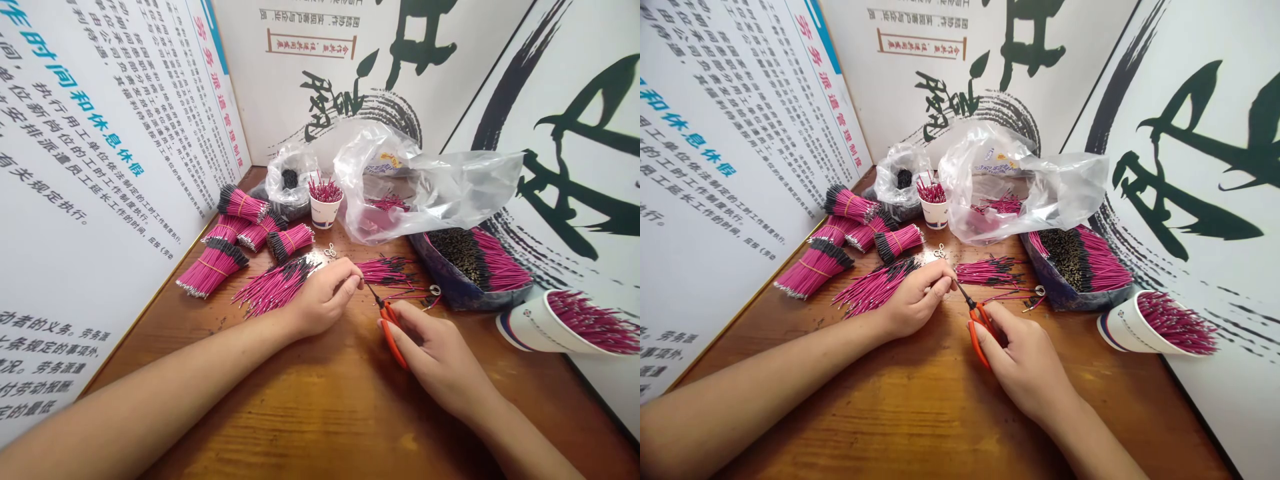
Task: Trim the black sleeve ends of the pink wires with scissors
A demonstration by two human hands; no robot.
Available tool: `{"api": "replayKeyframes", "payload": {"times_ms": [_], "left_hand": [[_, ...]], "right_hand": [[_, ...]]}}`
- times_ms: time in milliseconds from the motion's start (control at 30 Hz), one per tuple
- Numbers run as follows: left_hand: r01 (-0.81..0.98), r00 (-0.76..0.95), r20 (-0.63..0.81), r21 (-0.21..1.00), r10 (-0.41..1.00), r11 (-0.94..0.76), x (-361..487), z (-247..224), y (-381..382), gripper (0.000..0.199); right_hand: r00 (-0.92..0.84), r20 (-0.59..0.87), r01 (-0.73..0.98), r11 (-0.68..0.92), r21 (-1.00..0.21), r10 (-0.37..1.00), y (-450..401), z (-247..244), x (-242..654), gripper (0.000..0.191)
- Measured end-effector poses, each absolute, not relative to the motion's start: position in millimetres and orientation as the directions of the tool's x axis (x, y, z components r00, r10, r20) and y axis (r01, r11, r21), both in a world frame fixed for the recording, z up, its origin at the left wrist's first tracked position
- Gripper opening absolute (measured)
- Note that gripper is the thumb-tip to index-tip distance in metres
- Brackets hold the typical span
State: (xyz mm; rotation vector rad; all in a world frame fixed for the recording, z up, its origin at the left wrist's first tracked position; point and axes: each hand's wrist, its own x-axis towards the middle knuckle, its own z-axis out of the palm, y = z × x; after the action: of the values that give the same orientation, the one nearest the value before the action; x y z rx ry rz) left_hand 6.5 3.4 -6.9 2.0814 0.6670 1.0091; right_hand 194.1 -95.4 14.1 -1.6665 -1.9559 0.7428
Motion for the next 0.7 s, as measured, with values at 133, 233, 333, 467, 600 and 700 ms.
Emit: {"api": "replayKeyframes", "payload": {"times_ms": [133, 233, 333, 467, 600, 700], "left_hand": [[0.138, 0.550, 0.455, 0.777, 0.700, -0.614, 6.2, -5.2, 2.8, 0.025], [0.143, 0.555, 0.443, 0.783, 0.704, -0.605, 6.3, -4.3, 2.4, 0.025], [0.144, 0.556, 0.440, 0.785, 0.705, -0.603, 6.5, -4.8, 2.5, 0.026], [0.129, 0.553, 0.454, 0.781, 0.699, -0.610, 6.7, -6.5, 3.2, 0.026], [0.120, 0.551, 0.463, 0.780, 0.695, -0.614, 6.6, -7.1, 3.6, 0.025], [0.115, 0.554, 0.466, 0.778, 0.690, -0.618, 6.6, -7.3, 3.6, 0.025]], "right_hand": [[-0.166, 0.018, 0.755, 0.139, -0.641, 0.986, -95.1, 16.0, 195.7, 0.030], [-0.156, 0.027, 0.766, 0.138, -0.627, 0.987, -95.5, 15.9, 196.8, 0.030], [-0.145, 0.017, 0.765, 0.123, -0.632, 0.989, -95.5, 15.2, 197.0, 0.030], [-0.154, 0.006, 0.743, 0.120, -0.658, 0.988, -95.7, 14.2, 196.2, 0.029], [-0.160, -0.003, 0.728, 0.116, -0.676, 0.987, -96.7, 13.3, 195.6, 0.030], [-0.162, -0.004, 0.724, 0.116, -0.680, 0.987, -96.7, 13.3, 194.9, 0.030]]}}
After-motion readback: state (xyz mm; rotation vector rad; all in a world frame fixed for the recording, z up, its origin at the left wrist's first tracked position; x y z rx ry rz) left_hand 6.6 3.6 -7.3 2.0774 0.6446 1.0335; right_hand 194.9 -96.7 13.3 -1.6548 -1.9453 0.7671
